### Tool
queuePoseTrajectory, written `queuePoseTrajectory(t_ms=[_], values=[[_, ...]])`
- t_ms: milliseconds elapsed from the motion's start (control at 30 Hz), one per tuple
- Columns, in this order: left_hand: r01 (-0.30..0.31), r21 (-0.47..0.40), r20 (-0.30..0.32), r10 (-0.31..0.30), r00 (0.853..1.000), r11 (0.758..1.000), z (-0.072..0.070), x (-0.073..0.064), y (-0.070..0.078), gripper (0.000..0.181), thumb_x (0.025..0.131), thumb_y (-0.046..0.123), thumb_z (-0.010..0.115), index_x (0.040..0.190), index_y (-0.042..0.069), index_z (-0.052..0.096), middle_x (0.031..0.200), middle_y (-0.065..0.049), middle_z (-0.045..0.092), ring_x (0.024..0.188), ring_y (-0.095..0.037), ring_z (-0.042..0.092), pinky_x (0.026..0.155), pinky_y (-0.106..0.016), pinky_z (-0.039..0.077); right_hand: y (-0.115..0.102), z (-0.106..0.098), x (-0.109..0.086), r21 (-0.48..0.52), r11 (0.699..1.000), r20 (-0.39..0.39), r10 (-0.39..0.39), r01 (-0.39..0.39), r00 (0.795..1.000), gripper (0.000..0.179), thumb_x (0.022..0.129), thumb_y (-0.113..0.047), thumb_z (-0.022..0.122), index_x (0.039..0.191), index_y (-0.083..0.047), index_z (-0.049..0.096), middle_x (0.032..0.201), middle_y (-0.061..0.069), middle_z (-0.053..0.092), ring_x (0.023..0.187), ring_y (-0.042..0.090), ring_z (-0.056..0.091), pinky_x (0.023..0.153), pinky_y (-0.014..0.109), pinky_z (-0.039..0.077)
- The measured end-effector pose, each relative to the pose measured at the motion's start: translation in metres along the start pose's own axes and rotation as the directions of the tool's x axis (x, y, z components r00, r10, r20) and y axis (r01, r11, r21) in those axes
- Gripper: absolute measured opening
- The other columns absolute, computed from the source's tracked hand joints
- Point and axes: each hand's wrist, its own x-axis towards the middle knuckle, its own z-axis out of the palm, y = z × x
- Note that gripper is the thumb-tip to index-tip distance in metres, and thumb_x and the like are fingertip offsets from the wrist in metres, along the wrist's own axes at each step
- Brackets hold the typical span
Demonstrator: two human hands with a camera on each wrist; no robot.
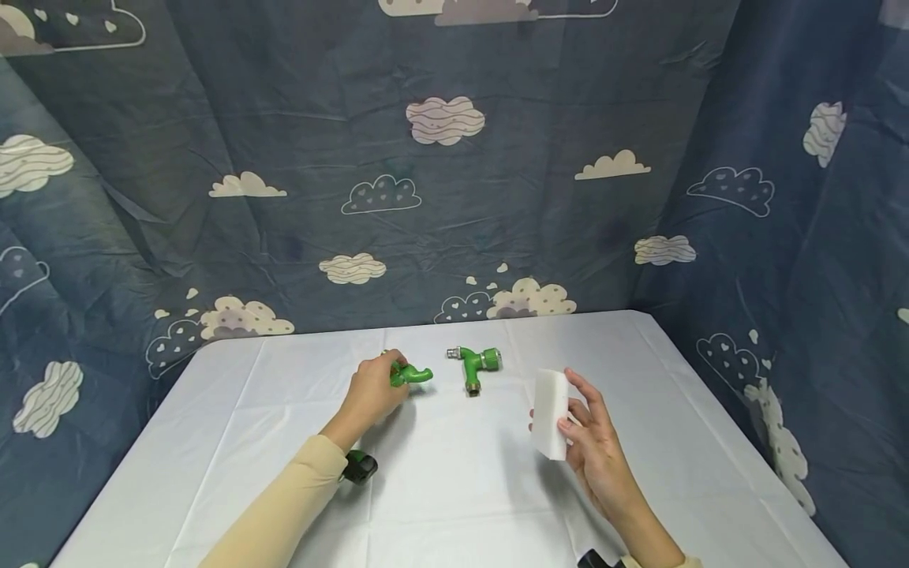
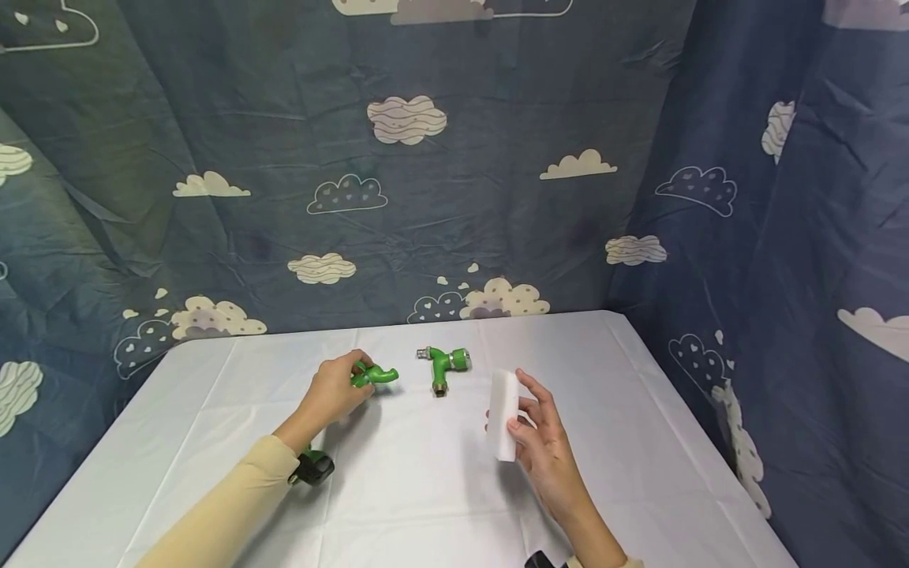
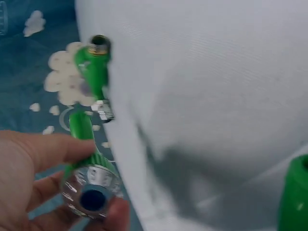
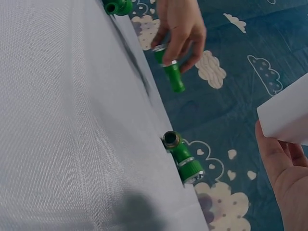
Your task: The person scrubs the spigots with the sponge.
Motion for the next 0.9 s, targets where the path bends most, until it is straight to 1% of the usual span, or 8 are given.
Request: queuePoseTrajectory(t_ms=[167,267,467,600,667,767,833,900], values=[[-0.105,-0.09,-0.072,0.098,0.993,0.99,-0.018,-0.011,0.012,0.028,0.081,0.01,0.09,0.104,0.014,0.073,0.109,-0.004,0.08,0.088,-0.018,0.072,0.081,-0.039,0.061,0.0,0.001,-0.001,-0.08,0.997,-0.008,-0.011,0.01,1.0,0.065,0.113,0.0,0.041,0.17,-0.022,0.022,0.138,-0.003,0.054,0.12,0.011,0.069,0.095,0.027,0.062],[-0.176,-0.144,-0.081,0.166,0.983,0.974,-0.028,-0.022,0.02,0.027,0.083,0.013,0.091,0.104,0.017,0.075,0.109,0.0,0.08,0.084,-0.013,0.07,0.077,-0.032,0.06,0.0,0.003,-0.001,-0.131,0.991,-0.004,-0.015,0.015,1.0,0.065,0.112,0.0,0.044,0.17,-0.02,0.023,0.138,-0.001,0.052,0.122,0.009,0.067,0.097,0.025,0.061],[-0.32,-0.261,-0.04,0.321,0.946,0.911,-0.042,-0.046,0.033,0.025,0.086,0.012,0.09,0.107,0.018,0.078,0.103,0.004,0.078,0.079,-0.005,0.064,0.07,-0.021,0.061,-0.003,0.008,-0.002,-0.211,0.977,0.0,-0.031,0.031,1.0,0.063,0.111,0.001,0.048,0.169,-0.014,0.027,0.14,0.001,0.052,0.121,0.005,0.067,0.094,0.025,0.06],[-0.371,-0.327,0.013,0.397,0.918,0.869,-0.043,-0.06,0.037,0.025,0.087,0.011,0.089,0.109,0.02,0.081,0.104,0.004,0.077,0.082,-0.003,0.062,0.068,-0.02,0.062,-0.002,0.013,-0.003,-0.313,0.944,0.028,-0.096,0.1,0.995,0.06,0.108,0.006,0.052,0.164,-0.009,0.036,0.142,-0.005,0.054,0.122,0.003,0.065,0.092,0.023,0.06],[-0.374,-0.363,0.049,0.418,0.907,0.853,-0.042,-0.066,0.037,0.027,0.087,0.01,0.089,0.111,0.02,0.081,0.108,0.004,0.078,0.085,-0.003,0.063,0.071,-0.021,0.063,-0.001,0.017,-0.003,-0.38,0.916,0.052,-0.12,0.13,0.991,0.059,0.107,0.006,0.055,0.162,-0.01,0.042,0.143,-0.006,0.054,0.124,0.003,0.063,0.095,0.029,0.062],[-0.343,-0.408,0.086,0.41,0.908,0.846,-0.041,-0.073,0.039,0.033,0.085,0.01,0.091,0.113,0.022,0.077,0.109,0.006,0.077,0.091,-0.004,0.067,0.078,-0.022,0.064,0.002,0.025,-0.004,-0.508,0.846,0.08,-0.143,0.164,0.986,0.057,0.105,0.001,0.062,0.157,-0.017,0.051,0.144,-0.006,0.053,0.126,0.006,0.058,0.098,0.047,0.064],[-0.318,-0.446,0.093,0.396,0.913,0.837,-0.039,-0.077,0.04,0.037,0.084,0.01,0.092,0.113,0.022,0.074,0.108,0.007,0.077,0.092,-0.005,0.069,0.081,-0.023,0.064,0.004,0.03,-0.005,-0.604,0.771,0.11,-0.169,0.201,0.98,0.057,0.102,-0.003,0.068,0.154,-0.023,0.056,0.142,-0.004,0.054,0.126,0.008,0.056,0.097,0.055,0.063],[-0.297,-0.495,0.085,0.386,0.919,0.817,-0.037,-0.08,0.04,0.039,0.082,0.01,0.094,0.112,0.022,0.072,0.107,0.006,0.077,0.092,-0.006,0.069,0.083,-0.024,0.065,0.005,0.035,-0.006,-0.685,0.68,0.155,-0.214,0.261,0.964,0.059,0.098,-0.004,0.074,0.151,-0.027,0.06,0.141,-0.002,0.054,0.125,0.009,0.056,0.097,0.05,0.063]])
